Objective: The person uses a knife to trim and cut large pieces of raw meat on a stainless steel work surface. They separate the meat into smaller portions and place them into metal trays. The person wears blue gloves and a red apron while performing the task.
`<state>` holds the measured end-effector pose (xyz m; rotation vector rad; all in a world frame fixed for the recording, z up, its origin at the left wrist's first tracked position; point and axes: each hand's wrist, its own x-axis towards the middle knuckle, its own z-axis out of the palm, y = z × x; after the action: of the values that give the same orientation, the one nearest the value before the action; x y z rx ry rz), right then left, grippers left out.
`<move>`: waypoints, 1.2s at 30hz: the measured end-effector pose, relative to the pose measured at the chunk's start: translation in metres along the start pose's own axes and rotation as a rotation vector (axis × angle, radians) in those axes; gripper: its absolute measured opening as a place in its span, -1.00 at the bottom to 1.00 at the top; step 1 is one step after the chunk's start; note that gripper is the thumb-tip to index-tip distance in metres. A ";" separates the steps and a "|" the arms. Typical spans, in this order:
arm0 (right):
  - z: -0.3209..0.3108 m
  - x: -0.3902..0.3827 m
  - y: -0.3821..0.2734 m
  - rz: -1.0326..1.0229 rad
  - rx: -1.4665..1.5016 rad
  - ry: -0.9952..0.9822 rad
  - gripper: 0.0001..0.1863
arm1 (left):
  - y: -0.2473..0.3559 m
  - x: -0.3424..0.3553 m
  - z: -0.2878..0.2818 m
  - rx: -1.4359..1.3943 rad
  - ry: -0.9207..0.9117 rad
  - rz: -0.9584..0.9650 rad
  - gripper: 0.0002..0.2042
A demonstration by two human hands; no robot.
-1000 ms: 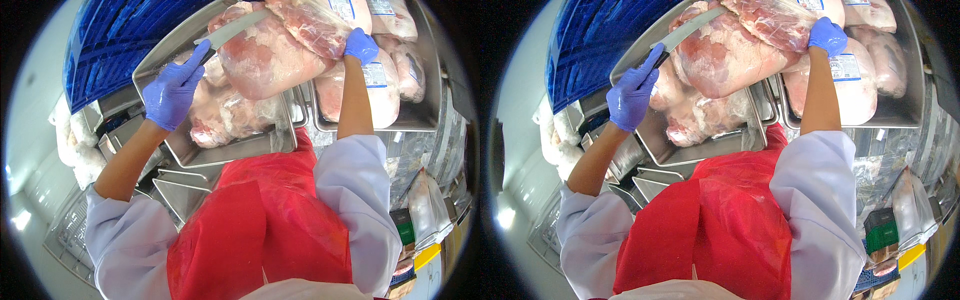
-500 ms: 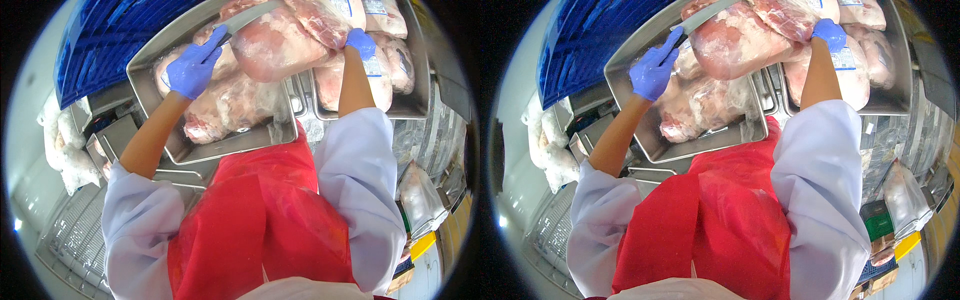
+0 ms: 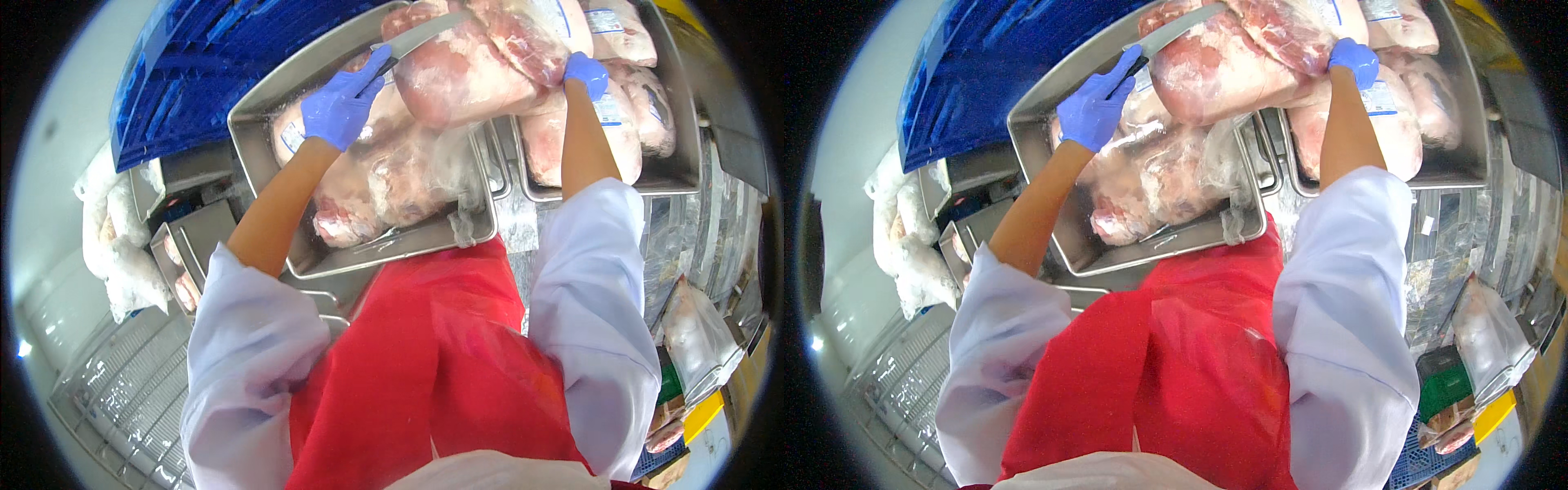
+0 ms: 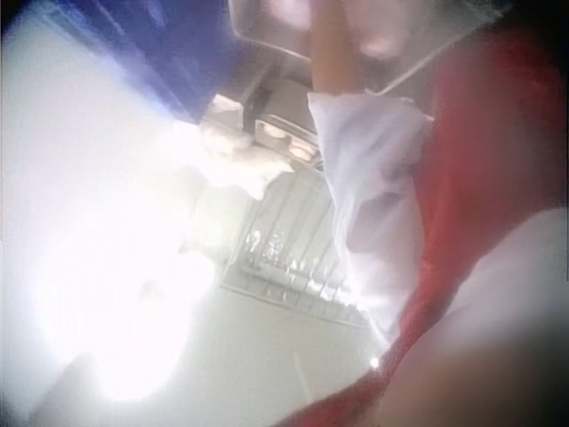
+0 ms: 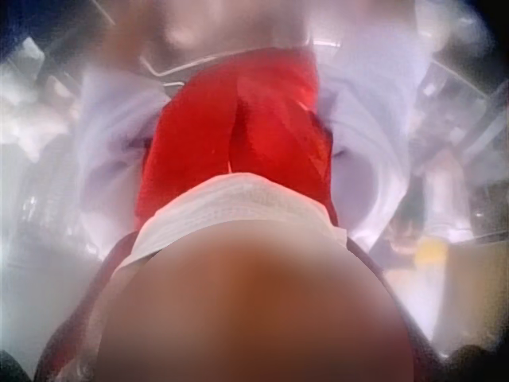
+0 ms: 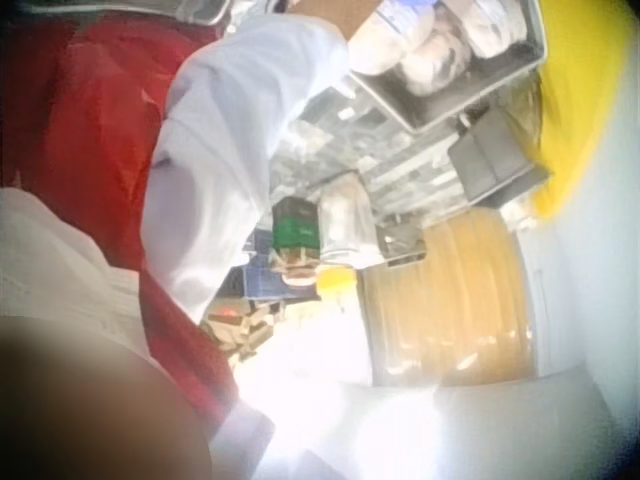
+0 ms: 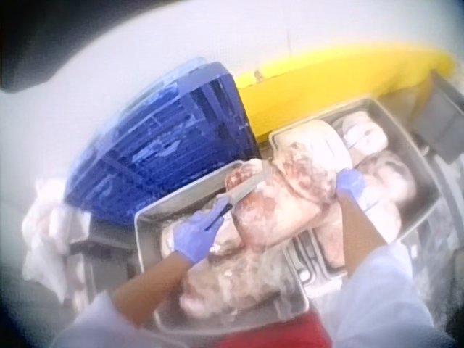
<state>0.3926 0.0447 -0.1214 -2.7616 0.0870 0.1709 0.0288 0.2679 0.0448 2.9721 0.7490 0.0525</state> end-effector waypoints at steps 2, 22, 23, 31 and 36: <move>-0.013 0.005 0.004 -0.114 -0.005 -0.008 -0.49 | 0.009 0.011 -0.027 0.072 -0.139 -0.001 -0.57; 0.001 0.021 -0.161 -1.062 -0.432 -0.248 -0.47 | 0.027 0.012 -0.056 0.023 -0.187 -0.045 -0.58; 0.017 0.060 -0.148 -1.127 -0.450 -0.175 -0.52 | 0.033 0.019 -0.062 0.020 -0.217 -0.030 -0.58; 0.027 0.041 -0.171 -1.301 -0.621 0.062 -0.83 | 0.035 0.018 -0.065 -0.042 -0.218 0.039 -0.58; 0.009 0.088 -0.136 -1.246 -0.480 0.180 -0.80 | 0.030 0.030 -0.090 0.145 -0.185 0.171 -0.62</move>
<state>0.4905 0.1714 -0.0919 -2.6773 -1.7393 -0.4343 0.0648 0.2614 0.1374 3.1127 0.4953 -0.2747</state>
